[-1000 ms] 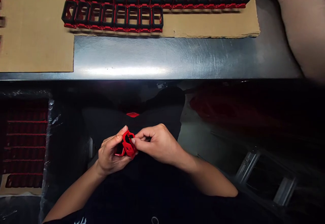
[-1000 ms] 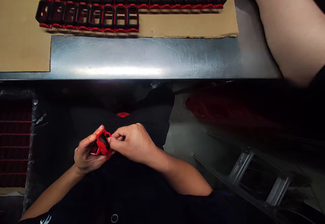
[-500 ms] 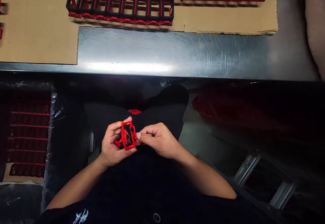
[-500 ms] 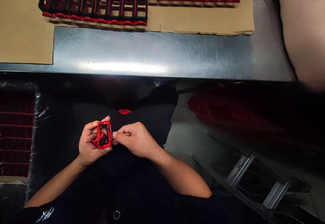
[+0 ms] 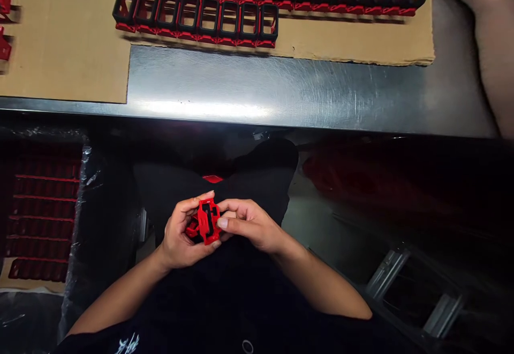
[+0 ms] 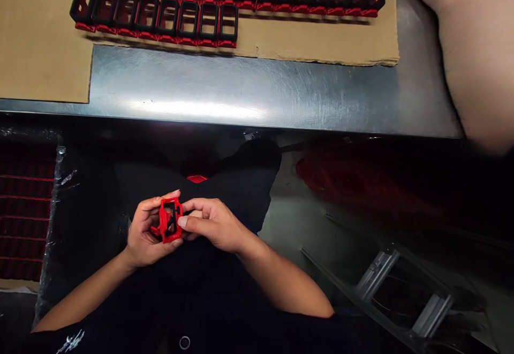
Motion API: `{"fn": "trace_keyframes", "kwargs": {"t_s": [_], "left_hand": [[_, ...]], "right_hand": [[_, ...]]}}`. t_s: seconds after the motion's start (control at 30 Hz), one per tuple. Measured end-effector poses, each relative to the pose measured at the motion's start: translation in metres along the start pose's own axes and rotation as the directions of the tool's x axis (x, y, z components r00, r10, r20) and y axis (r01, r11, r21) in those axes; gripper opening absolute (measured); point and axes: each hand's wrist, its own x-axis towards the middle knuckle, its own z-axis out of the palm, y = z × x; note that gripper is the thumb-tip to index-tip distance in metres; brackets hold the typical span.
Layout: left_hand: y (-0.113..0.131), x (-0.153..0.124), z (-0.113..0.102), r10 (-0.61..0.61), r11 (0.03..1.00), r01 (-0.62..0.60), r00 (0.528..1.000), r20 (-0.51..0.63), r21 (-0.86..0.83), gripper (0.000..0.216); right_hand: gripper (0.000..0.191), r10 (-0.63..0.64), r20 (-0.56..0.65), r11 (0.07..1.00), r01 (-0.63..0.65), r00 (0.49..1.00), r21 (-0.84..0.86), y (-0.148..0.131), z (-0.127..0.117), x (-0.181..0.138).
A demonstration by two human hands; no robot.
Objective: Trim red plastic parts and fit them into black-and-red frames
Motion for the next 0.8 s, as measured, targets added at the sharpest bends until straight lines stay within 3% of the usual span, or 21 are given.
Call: {"fn": "trace_keyframes", "kwargs": {"t_s": [0.2,0.53,0.8], "left_hand": [[-0.0022,-0.0022,-0.0014,0.024,1.000,-0.024,1.000,0.011,-0.014,0.081],[0.0026,-0.0037,0.0000,-0.156,0.953,0.160,0.987,0.034,-0.259,0.076],[0.0027,-0.0032,-0.0002,-0.112,0.975,0.116,0.993,0.034,-0.191,0.077]], "right_hand": [[0.038,-0.021,0.029,0.999,0.020,0.999,0.042,0.0057,-0.0004,0.0014],[0.033,-0.037,0.000,0.999,0.037,0.999,0.036,0.0096,0.0008,0.0027],[0.032,-0.122,-0.169,0.989,0.106,0.978,-0.105,0.0076,-0.0032,0.0001]]}}
